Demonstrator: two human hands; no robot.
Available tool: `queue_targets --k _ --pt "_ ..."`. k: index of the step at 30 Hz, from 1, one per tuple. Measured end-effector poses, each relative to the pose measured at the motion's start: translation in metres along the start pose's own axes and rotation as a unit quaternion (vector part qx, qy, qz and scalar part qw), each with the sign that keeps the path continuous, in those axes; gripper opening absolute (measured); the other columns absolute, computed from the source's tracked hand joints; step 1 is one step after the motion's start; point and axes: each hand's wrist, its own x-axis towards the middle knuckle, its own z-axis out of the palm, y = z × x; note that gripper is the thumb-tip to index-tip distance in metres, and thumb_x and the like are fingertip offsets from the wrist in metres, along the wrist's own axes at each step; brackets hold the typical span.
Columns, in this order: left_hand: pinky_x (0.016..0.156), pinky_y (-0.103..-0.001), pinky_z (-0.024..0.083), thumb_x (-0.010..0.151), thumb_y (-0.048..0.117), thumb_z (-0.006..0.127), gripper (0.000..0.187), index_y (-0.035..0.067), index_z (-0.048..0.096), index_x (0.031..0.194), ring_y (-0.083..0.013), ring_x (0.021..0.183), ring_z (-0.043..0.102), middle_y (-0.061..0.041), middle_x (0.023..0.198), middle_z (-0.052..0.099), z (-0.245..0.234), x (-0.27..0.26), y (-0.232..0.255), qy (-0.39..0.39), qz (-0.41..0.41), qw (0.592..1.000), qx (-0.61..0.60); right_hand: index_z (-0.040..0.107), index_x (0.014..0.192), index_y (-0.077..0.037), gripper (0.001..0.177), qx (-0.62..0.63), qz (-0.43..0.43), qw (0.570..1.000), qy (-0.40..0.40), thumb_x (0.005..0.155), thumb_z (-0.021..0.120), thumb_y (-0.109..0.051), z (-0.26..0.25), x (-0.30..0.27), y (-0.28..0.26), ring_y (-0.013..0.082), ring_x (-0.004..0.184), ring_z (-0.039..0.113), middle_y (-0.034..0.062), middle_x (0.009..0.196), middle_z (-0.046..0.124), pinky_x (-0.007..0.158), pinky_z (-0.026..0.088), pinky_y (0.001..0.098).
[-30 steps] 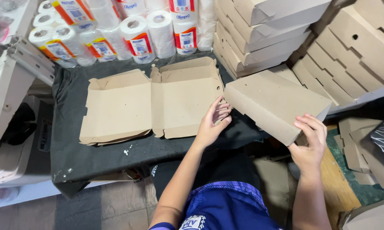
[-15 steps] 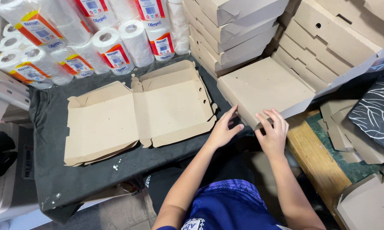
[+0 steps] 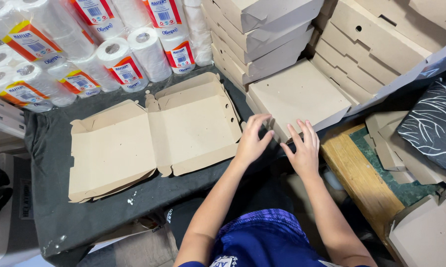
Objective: The person assembles cardboard boxes by folding pre-cut flaps and securing the sides into place.
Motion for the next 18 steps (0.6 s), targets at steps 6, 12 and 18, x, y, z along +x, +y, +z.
queue_targets --k 6,12,18 --pt "0.112 -0.055 0.045 0.091 0.004 0.068 0.035 0.012 0.064 0.125 -0.0363 0.132 0.053 -0.013 0.126 0.058 -0.052 0.059 0.064 0.172 0.194 0.955 0.146 0.062 0.138 -0.016 0.055 0.019 0.012 1.0 0.007 0.091 0.074 -0.042 -0.006 0.011 -0.01 0.0341 0.146 0.04 0.0101 0.15 0.05 0.119 0.022 0.0596" --pt "0.124 -0.055 0.037 0.087 -0.002 0.073 0.058 0.016 0.057 0.139 -0.0294 0.147 0.038 -0.01 0.149 0.048 -0.079 0.14 0.112 0.236 0.269 0.858 0.369 0.058 0.142 -0.014 0.046 0.08 0.007 0.997 0.001 0.1 0.064 -0.032 -0.013 0.05 -0.024 0.0396 0.147 0.039 0.0146 0.155 0.046 0.12 0.023 0.0661" --pt "0.123 -0.051 0.019 0.074 0.016 0.092 0.093 0.023 0.039 0.151 -0.0272 0.142 0.042 -0.007 0.148 0.051 -0.075 0.2 0.149 0.189 0.219 0.776 0.561 0.054 0.144 -0.016 0.049 0.125 0.017 0.992 -0.022 0.099 0.063 -0.034 -0.008 0.078 -0.034 0.0378 0.15 0.035 0.0107 0.159 0.041 0.121 0.021 0.0665"
